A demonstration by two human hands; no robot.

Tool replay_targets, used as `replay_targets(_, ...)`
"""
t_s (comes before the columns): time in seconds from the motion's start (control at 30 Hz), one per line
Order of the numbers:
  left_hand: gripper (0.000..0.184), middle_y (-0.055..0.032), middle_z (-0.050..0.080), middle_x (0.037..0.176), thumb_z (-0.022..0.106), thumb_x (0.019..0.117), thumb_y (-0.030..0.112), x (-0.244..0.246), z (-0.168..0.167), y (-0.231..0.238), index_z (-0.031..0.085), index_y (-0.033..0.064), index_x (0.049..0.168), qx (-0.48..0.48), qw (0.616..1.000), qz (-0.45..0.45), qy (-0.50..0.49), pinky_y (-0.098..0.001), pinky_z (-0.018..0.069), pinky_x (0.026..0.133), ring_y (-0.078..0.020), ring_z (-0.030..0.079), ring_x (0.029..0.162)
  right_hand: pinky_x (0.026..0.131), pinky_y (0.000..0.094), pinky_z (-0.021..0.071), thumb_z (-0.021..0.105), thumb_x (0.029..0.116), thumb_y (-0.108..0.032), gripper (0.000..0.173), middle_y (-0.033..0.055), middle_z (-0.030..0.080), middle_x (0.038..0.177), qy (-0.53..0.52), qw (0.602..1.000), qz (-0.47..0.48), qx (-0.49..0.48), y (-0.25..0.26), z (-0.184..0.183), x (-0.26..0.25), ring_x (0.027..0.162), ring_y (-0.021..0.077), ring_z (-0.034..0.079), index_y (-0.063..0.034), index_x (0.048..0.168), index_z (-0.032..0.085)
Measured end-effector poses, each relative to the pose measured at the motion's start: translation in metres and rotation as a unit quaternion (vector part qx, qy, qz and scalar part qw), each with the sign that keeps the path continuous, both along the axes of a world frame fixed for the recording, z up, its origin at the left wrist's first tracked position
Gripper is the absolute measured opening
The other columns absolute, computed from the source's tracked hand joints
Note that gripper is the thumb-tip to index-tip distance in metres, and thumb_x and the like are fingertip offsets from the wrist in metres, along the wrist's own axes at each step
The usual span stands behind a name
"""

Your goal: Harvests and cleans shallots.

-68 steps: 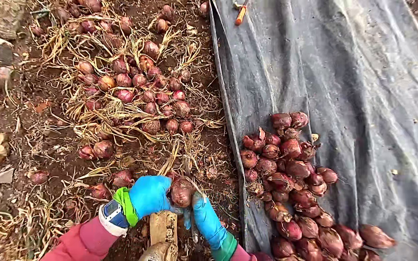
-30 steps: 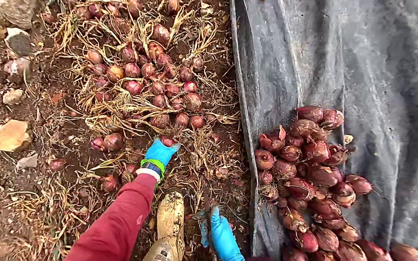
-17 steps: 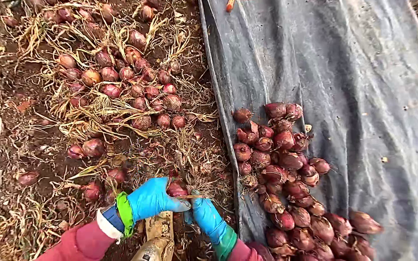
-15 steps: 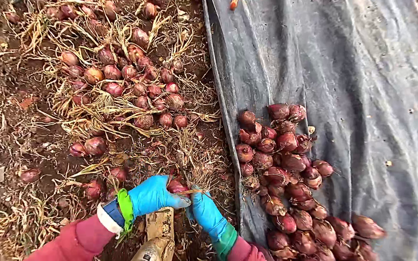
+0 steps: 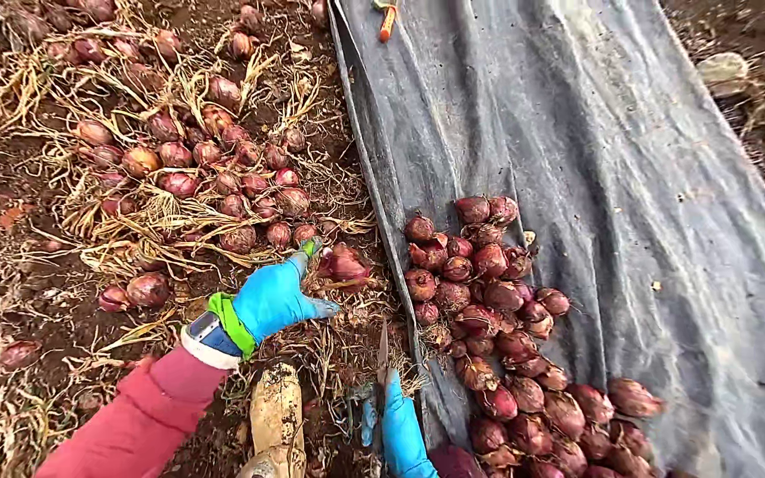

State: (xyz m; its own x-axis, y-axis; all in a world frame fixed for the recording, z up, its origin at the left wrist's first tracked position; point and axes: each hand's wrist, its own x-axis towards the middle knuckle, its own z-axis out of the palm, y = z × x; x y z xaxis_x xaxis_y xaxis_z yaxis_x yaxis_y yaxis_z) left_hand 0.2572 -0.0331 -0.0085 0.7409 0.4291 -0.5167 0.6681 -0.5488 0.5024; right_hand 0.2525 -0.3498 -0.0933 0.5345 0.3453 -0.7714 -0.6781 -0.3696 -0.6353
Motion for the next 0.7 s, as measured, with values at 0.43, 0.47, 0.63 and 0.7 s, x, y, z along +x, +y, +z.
replay_targets(0.43, 0.055, -0.0169, 0.073, 0.114, 0.070, 0.0915, 0.060, -0.216, -0.037, 0.050, 0.072, 0.0151, 0.123, 0.177, 0.926, 0.286, 0.174, -0.0700, 0.0534, 0.088, -0.0404, 0.070, 0.105, 0.061, 0.0465, 0.0587, 0.033, 0.0925, -0.084, 0.088, 0.0104, 0.073, 0.079, 0.110, 0.871, 0.427, -0.219, -0.002, -0.057, -0.046, 0.062, 0.0255, 0.068, -0.0060, 0.101, 0.072)
replay_targets(0.47, 0.063, -0.0163, 0.070, 0.123, 0.075, 0.0871, 0.060, -0.219, -0.065, 0.053, 0.068, 0.0151, 0.130, 0.154, 0.931, 0.255, 0.210, -0.0678, 0.0540, 0.091, -0.0397, 0.068, 0.111, 0.061, 0.0463, 0.0582, 0.035, 0.0924, -0.083, 0.087, 0.0102, 0.073, 0.078, 0.113, 0.872, 0.422, -0.222, -0.012, -0.064, -0.056, 0.062, 0.0247, 0.068, -0.0059, 0.102, 0.073)
replay_targets(0.63, 0.093, -0.0188, 0.066, 0.129, 0.097, 0.0647, 0.039, -0.247, -0.143, 0.060, 0.055, 0.0084, 0.143, 0.042, 0.955, 0.181, 0.232, -0.0632, 0.0538, 0.098, -0.0379, 0.066, 0.117, 0.056, 0.0418, 0.0569, 0.037, 0.1016, -0.069, 0.075, 0.0098, 0.070, 0.070, 0.121, 0.912, 0.364, -0.147, -0.044, -0.040, -0.085, 0.055, 0.0218, 0.064, -0.0021, 0.097, 0.071)
replay_targets(0.7, 0.080, -0.0183, 0.068, 0.125, 0.095, 0.0661, 0.035, -0.244, -0.145, 0.065, 0.061, 0.0072, 0.134, 0.061, 0.960, 0.156, 0.223, -0.0638, 0.0560, 0.093, -0.0382, 0.068, 0.111, 0.051, 0.0390, 0.0556, 0.034, 0.1046, -0.065, 0.074, 0.0099, 0.067, 0.065, 0.108, 0.935, 0.318, -0.111, -0.040, -0.032, -0.078, 0.051, 0.0212, 0.062, -0.0016, 0.091, 0.070)
